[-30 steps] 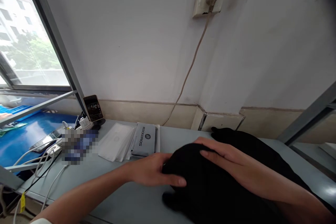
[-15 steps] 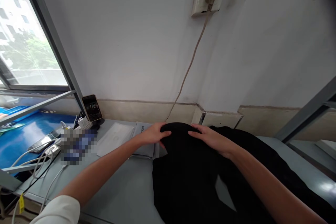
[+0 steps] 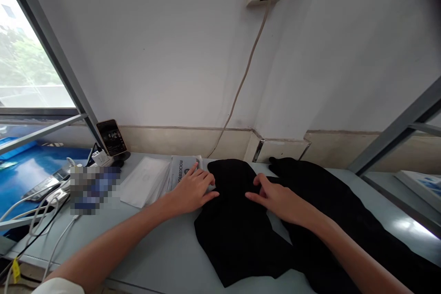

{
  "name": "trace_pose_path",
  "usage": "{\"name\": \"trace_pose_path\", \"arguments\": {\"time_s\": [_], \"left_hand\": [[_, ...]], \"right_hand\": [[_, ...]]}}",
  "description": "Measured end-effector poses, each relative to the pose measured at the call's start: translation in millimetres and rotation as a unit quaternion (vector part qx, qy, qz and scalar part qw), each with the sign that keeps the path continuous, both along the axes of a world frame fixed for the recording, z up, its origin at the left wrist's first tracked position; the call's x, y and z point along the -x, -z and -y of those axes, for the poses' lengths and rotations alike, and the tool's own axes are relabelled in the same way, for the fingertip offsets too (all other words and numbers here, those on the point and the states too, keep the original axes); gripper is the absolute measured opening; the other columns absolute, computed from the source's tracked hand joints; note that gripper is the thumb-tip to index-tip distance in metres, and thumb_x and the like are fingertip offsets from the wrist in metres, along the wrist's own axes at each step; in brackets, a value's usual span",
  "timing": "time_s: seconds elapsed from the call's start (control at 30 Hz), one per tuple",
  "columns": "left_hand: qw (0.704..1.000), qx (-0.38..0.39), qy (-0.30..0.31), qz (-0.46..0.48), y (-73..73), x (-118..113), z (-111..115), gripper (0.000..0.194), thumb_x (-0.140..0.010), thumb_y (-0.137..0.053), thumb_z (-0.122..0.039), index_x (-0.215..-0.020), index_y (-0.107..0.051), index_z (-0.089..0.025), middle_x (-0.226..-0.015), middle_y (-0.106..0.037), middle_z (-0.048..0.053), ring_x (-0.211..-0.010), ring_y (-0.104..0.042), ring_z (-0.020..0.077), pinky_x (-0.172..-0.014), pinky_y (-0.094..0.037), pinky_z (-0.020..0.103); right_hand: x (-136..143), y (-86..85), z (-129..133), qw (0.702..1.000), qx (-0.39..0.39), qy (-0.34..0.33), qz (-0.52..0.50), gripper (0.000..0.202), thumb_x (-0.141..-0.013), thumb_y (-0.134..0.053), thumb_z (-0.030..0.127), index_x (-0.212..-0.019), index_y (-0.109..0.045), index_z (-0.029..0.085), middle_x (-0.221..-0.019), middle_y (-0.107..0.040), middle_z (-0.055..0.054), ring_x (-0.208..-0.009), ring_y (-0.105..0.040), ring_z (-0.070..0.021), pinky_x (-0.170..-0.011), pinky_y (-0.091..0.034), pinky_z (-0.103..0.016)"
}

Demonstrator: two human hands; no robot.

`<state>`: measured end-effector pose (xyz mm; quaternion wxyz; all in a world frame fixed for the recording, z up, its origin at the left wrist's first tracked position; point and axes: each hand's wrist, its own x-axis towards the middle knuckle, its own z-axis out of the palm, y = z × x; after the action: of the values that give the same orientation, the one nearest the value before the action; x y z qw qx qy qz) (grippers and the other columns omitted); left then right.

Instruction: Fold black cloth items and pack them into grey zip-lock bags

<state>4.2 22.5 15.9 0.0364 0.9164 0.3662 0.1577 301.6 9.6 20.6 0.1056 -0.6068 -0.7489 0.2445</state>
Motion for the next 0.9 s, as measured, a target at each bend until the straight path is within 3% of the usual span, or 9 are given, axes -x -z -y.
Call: {"name": "trace_pose_path", "arguments": {"time_s": [0.1,0.2,0.3,0.4,0.47,0.57,0.67,0.77,0.9], "left_hand": [[0.999,0.035,0.018,-0.001,-2.2,5.9,12.9,0.028,-0.101,-0.061,-0.047,-0.113,-0.059,-0.023,-0.109,-0.068,0.006,-0.116,-0.062,0.0278,-0.126,-0.020,0.056],[0.988,0.152,0.030,0.021,-9.6,7.6,7.8,0.023,-0.101,-0.062,-0.039,-0.117,-0.060,-0.024,-0.100,-0.067,0.003,-0.112,-0.062,0.0264,-0.120,-0.033,0.054],[0.953,0.291,0.035,0.080,-18.9,3.8,-9.3,0.023,-0.102,-0.057,-0.040,-0.120,-0.062,-0.025,-0.102,-0.066,0.003,-0.098,-0.064,0.0217,-0.095,-0.051,0.039],[0.928,0.342,0.036,0.143,-22.9,-2.1,-28.7,0.029,-0.104,-0.051,-0.043,-0.123,-0.063,-0.025,-0.109,-0.064,0.004,-0.089,-0.061,0.0175,-0.078,-0.051,0.030],[0.928,0.332,0.028,0.165,-20.8,-5.4,-40.5,0.032,-0.104,-0.049,-0.044,-0.124,-0.064,-0.025,-0.109,-0.062,0.004,-0.084,-0.059,0.0157,-0.074,-0.049,0.028],[0.947,0.279,0.006,0.159,-12.6,-8.8,-55.5,0.032,-0.104,-0.047,-0.043,-0.121,-0.066,-0.023,-0.105,-0.063,0.004,-0.083,-0.058,0.0165,-0.074,-0.048,0.029],[0.968,0.210,-0.007,0.138,-4.3,-10.8,-64.6,0.030,-0.104,-0.049,-0.040,-0.121,-0.065,-0.021,-0.108,-0.065,0.006,-0.094,-0.060,0.0201,-0.083,-0.049,0.032],[0.979,0.171,0.004,0.114,-0.7,-11.0,-64.2,0.032,-0.106,-0.047,-0.040,-0.129,-0.059,-0.021,-0.114,-0.067,0.007,-0.102,-0.062,0.0223,-0.092,-0.048,0.035],[0.987,0.154,0.010,0.049,-3.8,-5.5,-51.7,0.034,-0.110,-0.037,-0.044,-0.123,-0.058,-0.021,-0.109,-0.070,0.008,-0.106,-0.062,0.0259,-0.098,-0.046,0.041]], "right_hand": [[-2.1,-1.0,26.8,0.998,0.049,-0.028,-0.023,0.043,-0.094,-0.055,0.057,-0.122,-0.048,0.025,-0.089,-0.070,-0.002,-0.077,-0.070,-0.0241,-0.069,-0.050,-0.032],[-5.0,6.9,40.0,0.997,0.037,-0.052,-0.041,0.040,-0.096,-0.052,0.046,-0.130,-0.043,0.028,-0.101,-0.065,-0.003,-0.080,-0.068,-0.0220,-0.075,-0.052,-0.034],[-5.1,11.6,47.3,0.997,0.024,-0.015,-0.077,0.038,-0.100,-0.043,0.046,-0.133,-0.037,0.029,-0.112,-0.060,-0.006,-0.076,-0.066,-0.0202,-0.072,-0.055,-0.035],[-3.2,10.5,56.9,0.995,0.009,0.009,-0.101,0.040,-0.098,-0.049,0.049,-0.130,-0.036,0.030,-0.124,-0.056,-0.008,-0.083,-0.066,-0.0206,-0.079,-0.057,-0.036],[-3.5,11.3,63.6,0.995,0.006,-0.020,-0.099,0.034,-0.096,-0.052,0.041,-0.126,-0.039,0.031,-0.124,-0.055,-0.007,-0.087,-0.066,-0.0206,-0.082,-0.057,-0.037],[-7.9,19.1,69.7,0.996,-0.016,-0.040,-0.076,0.020,-0.095,-0.043,0.028,-0.115,-0.045,0.029,-0.111,-0.056,-0.006,-0.077,-0.064,-0.0197,-0.074,-0.056,-0.035],[-14.5,27.6,70.9,0.997,-0.053,-0.031,-0.050,0.019,-0.096,-0.036,0.026,-0.111,-0.048,0.028,-0.109,-0.057,-0.006,-0.066,-0.061,-0.0183,-0.063,-0.053,-0.034],[-17.5,24.9,71.2,0.997,-0.061,-0.024,-0.034,0.023,-0.101,-0.032,0.031,-0.114,-0.050,0.028,-0.117,-0.058,-0.008,-0.062,-0.063,-0.0173,-0.062,-0.052,-0.035],[-11.1,7.6,74.5,0.996,-0.064,-0.053,-0.012,0.035,-0.107,-0.034,0.048,-0.118,-0.061,0.028,-0.125,-0.062,-0.010,-0.096,-0.070,-0.0280,-0.086,-0.056,-0.044]]}}
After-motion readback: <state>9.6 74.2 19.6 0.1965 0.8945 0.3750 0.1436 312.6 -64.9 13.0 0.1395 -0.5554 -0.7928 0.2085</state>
